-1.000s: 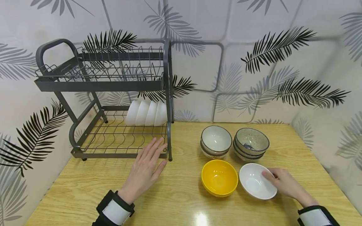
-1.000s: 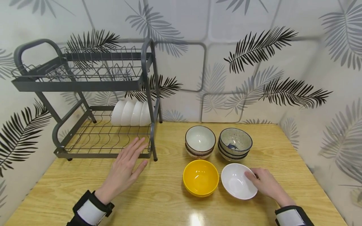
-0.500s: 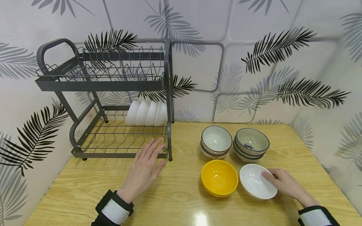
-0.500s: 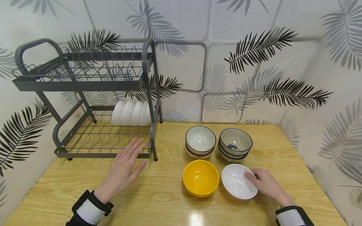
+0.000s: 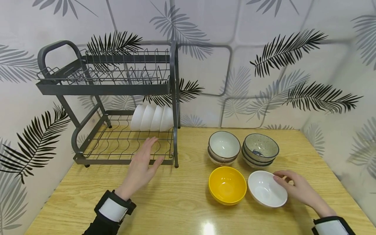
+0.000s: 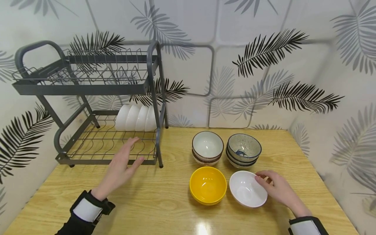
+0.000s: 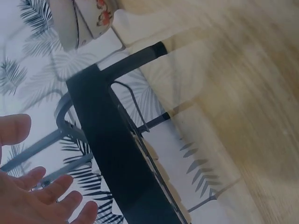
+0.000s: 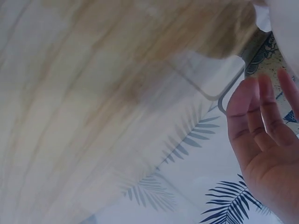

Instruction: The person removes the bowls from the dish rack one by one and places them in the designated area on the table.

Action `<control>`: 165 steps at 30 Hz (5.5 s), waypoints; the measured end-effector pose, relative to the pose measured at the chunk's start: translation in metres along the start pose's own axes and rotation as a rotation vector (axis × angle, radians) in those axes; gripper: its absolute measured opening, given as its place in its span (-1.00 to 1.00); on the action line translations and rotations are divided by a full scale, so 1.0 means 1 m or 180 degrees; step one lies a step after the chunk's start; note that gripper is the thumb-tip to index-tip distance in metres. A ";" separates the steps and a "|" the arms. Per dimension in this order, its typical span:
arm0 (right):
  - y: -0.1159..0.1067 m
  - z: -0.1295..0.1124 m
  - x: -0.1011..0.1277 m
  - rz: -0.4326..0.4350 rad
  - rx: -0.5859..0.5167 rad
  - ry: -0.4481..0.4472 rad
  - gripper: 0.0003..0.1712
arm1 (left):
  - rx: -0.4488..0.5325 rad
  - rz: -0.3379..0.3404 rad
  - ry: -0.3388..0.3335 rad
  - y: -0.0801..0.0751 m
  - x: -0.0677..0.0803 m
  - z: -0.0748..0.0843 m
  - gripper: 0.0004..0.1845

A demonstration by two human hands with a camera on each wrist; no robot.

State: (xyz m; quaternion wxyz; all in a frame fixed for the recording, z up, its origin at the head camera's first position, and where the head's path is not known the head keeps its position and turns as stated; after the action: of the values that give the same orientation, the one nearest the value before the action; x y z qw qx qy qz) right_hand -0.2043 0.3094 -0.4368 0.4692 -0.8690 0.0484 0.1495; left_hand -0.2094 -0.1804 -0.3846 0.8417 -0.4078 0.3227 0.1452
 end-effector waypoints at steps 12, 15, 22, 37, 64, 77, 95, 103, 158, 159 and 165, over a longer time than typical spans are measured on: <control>-0.009 -0.006 0.006 0.0603 -0.0246 -0.0181 -0.77 | 0.0493 -0.0156 -0.0732 -0.020 -0.038 -0.032 -0.29; -0.011 -0.008 0.006 0.0758 -0.0305 -0.0172 -0.79 | 0.0571 -0.0192 -0.0866 -0.024 -0.049 -0.040 -0.29; -0.015 -0.013 0.006 0.1002 -0.0341 -0.0154 -0.80 | 0.0614 -0.0254 -0.1076 -0.027 -0.069 -0.056 -0.26; -0.015 -0.036 0.013 0.1750 -0.0924 -0.0594 -0.75 | 0.0704 -0.0423 -0.1585 -0.015 -0.092 -0.085 -0.20; -0.010 -0.077 0.019 0.1840 -0.0968 -0.1340 -0.63 | 0.0650 -0.0480 -0.2079 0.000 -0.117 -0.115 -0.48; -0.005 -0.082 0.021 0.1766 -0.1068 -0.1432 -0.63 | 0.0813 -0.0032 -0.2252 -0.007 -0.117 -0.126 -0.53; -0.003 -0.083 0.020 0.1736 -0.1041 -0.1325 -0.60 | 0.0656 0.0968 -0.2028 -0.042 -0.098 -0.104 -0.60; -0.002 -0.092 0.021 0.1647 -0.1000 -0.1347 -0.62 | 0.0183 0.1580 -0.1126 -0.052 -0.082 -0.067 -0.73; 0.015 -0.160 -0.018 0.0269 -0.1451 -0.0480 -0.61 | -0.0215 -0.0091 0.2364 0.034 0.028 0.133 -0.80; 0.016 -0.159 -0.018 0.0221 -0.1452 -0.0432 -0.60 | -0.0239 -0.0112 0.2414 0.036 0.029 0.135 -0.80; 0.015 -0.151 -0.020 -0.0056 -0.1217 -0.0089 -0.53 | -0.0279 -0.0318 0.2533 0.043 0.031 0.142 -0.80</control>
State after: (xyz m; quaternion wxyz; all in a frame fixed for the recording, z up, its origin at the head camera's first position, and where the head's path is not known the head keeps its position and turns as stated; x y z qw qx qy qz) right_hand -0.1947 0.1741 -0.3649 0.2974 -0.9406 0.0050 0.1640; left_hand -0.1478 -0.0436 -0.3658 0.6389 -0.4829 0.5967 -0.0515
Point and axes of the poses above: each hand's wrist, its own x-axis away from the middle knuckle, its own y-axis out of the palm, z = x × y, the point moved 4 cm from there along -x, towards the middle knuckle, and after that the axes turned 15 degrees about z, right-handed, at the moved point
